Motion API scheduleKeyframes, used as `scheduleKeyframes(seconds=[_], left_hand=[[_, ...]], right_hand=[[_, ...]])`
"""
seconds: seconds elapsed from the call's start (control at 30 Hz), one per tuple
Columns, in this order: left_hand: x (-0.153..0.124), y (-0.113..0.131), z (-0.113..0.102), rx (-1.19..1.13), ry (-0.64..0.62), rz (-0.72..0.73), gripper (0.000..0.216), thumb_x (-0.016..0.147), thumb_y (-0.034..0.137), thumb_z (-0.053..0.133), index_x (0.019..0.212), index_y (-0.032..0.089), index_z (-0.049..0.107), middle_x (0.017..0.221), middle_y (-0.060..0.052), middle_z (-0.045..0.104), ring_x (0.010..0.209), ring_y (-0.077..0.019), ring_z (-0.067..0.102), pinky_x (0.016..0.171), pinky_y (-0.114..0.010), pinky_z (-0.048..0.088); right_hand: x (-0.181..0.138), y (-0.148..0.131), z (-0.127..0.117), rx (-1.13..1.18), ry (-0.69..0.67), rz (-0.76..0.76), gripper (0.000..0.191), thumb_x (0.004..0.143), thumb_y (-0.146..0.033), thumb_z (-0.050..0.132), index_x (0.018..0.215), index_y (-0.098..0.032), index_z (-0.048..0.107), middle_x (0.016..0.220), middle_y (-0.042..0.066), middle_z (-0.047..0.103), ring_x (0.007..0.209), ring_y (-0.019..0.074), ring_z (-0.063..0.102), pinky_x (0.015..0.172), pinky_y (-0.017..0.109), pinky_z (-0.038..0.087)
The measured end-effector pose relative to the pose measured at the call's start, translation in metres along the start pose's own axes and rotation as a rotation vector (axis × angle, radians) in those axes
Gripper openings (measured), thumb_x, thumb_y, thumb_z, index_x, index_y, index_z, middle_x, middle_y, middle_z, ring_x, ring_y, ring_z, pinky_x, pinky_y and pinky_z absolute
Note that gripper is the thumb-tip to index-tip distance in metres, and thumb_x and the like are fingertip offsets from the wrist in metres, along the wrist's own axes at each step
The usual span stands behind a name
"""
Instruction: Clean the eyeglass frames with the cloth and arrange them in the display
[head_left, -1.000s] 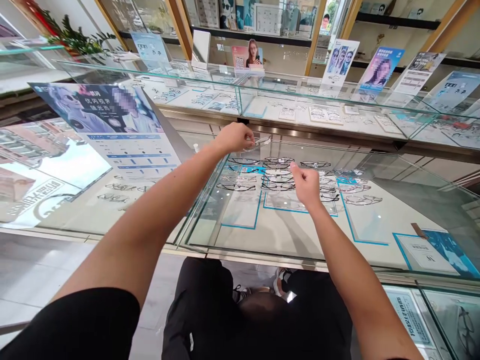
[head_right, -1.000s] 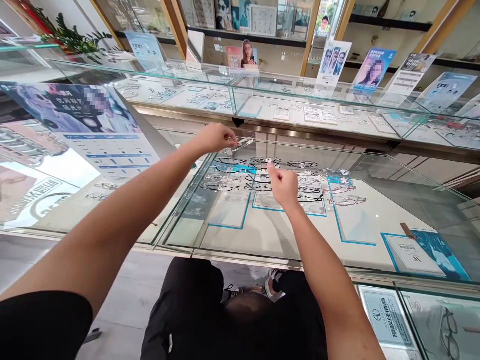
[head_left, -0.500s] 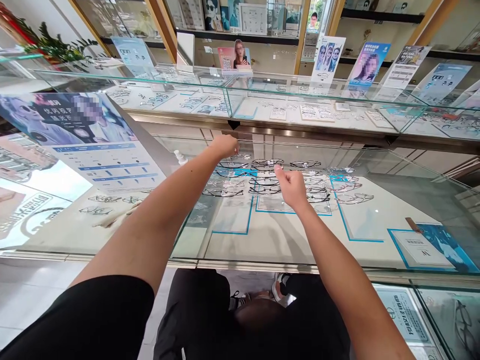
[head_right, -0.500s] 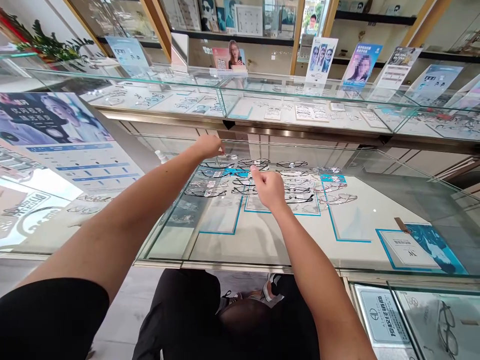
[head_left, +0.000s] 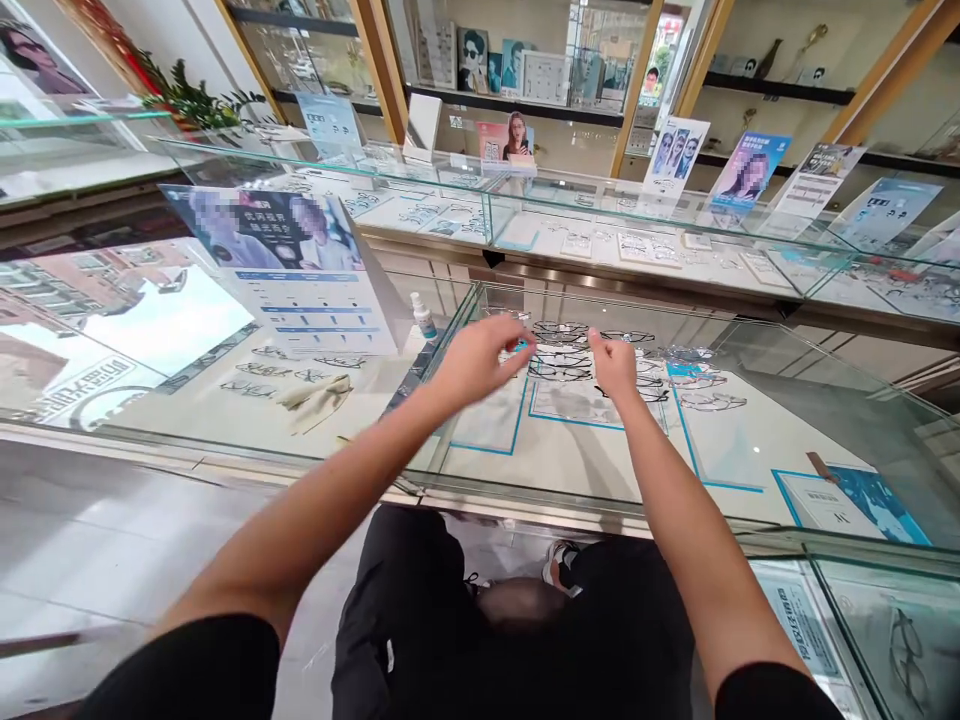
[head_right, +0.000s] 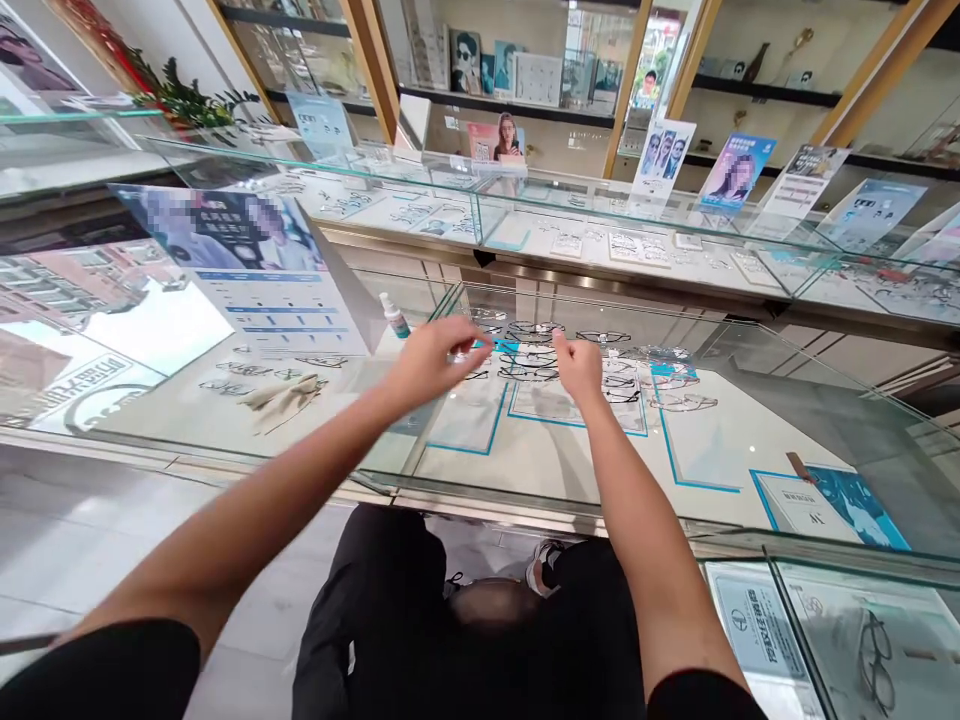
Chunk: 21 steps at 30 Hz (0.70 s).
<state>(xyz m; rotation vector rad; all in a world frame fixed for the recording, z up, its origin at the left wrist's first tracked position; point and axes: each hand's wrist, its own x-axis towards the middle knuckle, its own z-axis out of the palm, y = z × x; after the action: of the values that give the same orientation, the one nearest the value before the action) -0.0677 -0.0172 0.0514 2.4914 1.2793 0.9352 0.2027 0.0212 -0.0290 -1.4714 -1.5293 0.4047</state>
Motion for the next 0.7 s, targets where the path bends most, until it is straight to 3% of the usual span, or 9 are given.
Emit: scheduleKeyframes(seconds=[0.1, 0.2, 0.23, 0.27, 0.33, 0.4, 0.47, 0.57, 0.7], left_hand=[[-0.115, 0.050, 0.013, -0.529, -0.094, -0.141, 0.028, 0.103, 0.045, 0.066, 0.094, 0.023, 0.080, 0.085, -0.007, 0.072, 0.078, -0.0197, 0.062, 0.078, -0.034, 0.047], [-0.220, 0.057, 0.064, -1.139, -0.313, -0.529, 0.026, 0.089, 0.044, 0.086, 0.085, 0.019, 0.079, 0.077, -0.006, 0.069, 0.071, -0.0179, 0.060, 0.071, -0.031, 0.049], [-0.249, 0.052, 0.086, -1.383, -0.261, -0.732, 0.026, 0.084, 0.041, 0.091, 0.085, 0.018, 0.078, 0.074, -0.005, 0.067, 0.068, -0.0168, 0.060, 0.070, -0.030, 0.050], [-0.273, 0.045, 0.107, -1.608, -0.037, -0.956, 0.027, 0.081, 0.041, 0.091, 0.088, 0.019, 0.077, 0.078, -0.005, 0.069, 0.068, -0.0171, 0.063, 0.069, -0.030, 0.052], [-0.310, 0.028, 0.145, -1.708, 0.101, -1.141, 0.029, 0.099, 0.046, 0.071, 0.115, 0.022, 0.072, 0.112, -0.011, 0.075, 0.092, -0.0204, 0.076, 0.080, -0.032, 0.061], [-0.331, 0.011, 0.171, -1.858, 0.340, -1.492, 0.036, 0.103, 0.045, 0.063, 0.129, 0.021, 0.064, 0.133, -0.019, 0.070, 0.113, -0.0264, 0.078, 0.089, -0.037, 0.064], [-0.339, -0.005, 0.188, -1.846, 0.434, -1.618, 0.050, 0.104, 0.047, 0.062, 0.147, 0.023, 0.052, 0.144, -0.023, 0.063, 0.124, -0.0293, 0.076, 0.093, -0.040, 0.065], [-0.334, -0.023, 0.203, -1.798, 0.472, -1.627, 0.068, 0.098, 0.044, 0.072, 0.157, 0.029, 0.041, 0.149, -0.020, 0.058, 0.131, -0.0271, 0.073, 0.100, -0.039, 0.063], [-0.318, -0.035, 0.217, -1.742, 0.454, -1.638, 0.067, 0.096, 0.038, 0.076, 0.154, 0.032, 0.042, 0.142, -0.014, 0.059, 0.121, -0.0194, 0.074, 0.102, -0.033, 0.061]], right_hand=[[-0.001, -0.002, -0.006, -0.100, 0.067, -0.005, 0.070, 0.105, -0.069, 0.045, 0.054, -0.026, 0.024, 0.052, -0.004, 0.021, 0.060, 0.0143, 0.019, 0.060, 0.037, 0.019], [-0.013, -0.014, -0.018, -0.148, 0.145, -0.054, 0.067, 0.106, -0.064, 0.046, 0.056, -0.026, 0.024, 0.053, -0.004, 0.021, 0.061, 0.0145, 0.018, 0.062, 0.038, 0.019], [-0.021, -0.019, -0.024, -0.142, 0.164, -0.074, 0.066, 0.106, -0.064, 0.046, 0.057, -0.026, 0.025, 0.053, -0.004, 0.022, 0.061, 0.0143, 0.019, 0.062, 0.037, 0.020], [-0.032, -0.024, -0.031, -0.126, 0.173, -0.093, 0.065, 0.107, -0.064, 0.045, 0.058, -0.026, 0.026, 0.053, -0.004, 0.024, 0.061, 0.0141, 0.021, 0.062, 0.037, 0.021], [-0.062, -0.031, -0.047, -0.077, 0.167, -0.118, 0.064, 0.106, -0.064, 0.046, 0.058, -0.025, 0.032, 0.053, -0.003, 0.031, 0.059, 0.0138, 0.026, 0.061, 0.035, 0.024], [-0.100, -0.034, -0.066, -0.028, 0.146, -0.118, 0.063, 0.106, -0.063, 0.049, 0.057, -0.024, 0.039, 0.053, -0.003, 0.037, 0.057, 0.0137, 0.031, 0.061, 0.034, 0.027], [-0.143, -0.032, -0.086, 0.007, 0.142, -0.077, 0.062, 0.105, -0.061, 0.053, 0.057, -0.024, 0.045, 0.052, -0.002, 0.040, 0.056, 0.0141, 0.035, 0.061, 0.034, 0.030], [-0.204, -0.023, -0.114, 0.028, 0.160, 0.021, 0.060, 0.104, -0.060, 0.057, 0.057, -0.023, 0.051, 0.053, -0.003, 0.040, 0.056, 0.0147, 0.037, 0.062, 0.035, 0.031], [-0.268, -0.009, -0.146, 0.008, 0.183, 0.143, 0.059, 0.102, -0.061, 0.059, 0.058, -0.024, 0.052, 0.054, -0.003, 0.040, 0.057, 0.0157, 0.038, 0.063, 0.036, 0.031]])
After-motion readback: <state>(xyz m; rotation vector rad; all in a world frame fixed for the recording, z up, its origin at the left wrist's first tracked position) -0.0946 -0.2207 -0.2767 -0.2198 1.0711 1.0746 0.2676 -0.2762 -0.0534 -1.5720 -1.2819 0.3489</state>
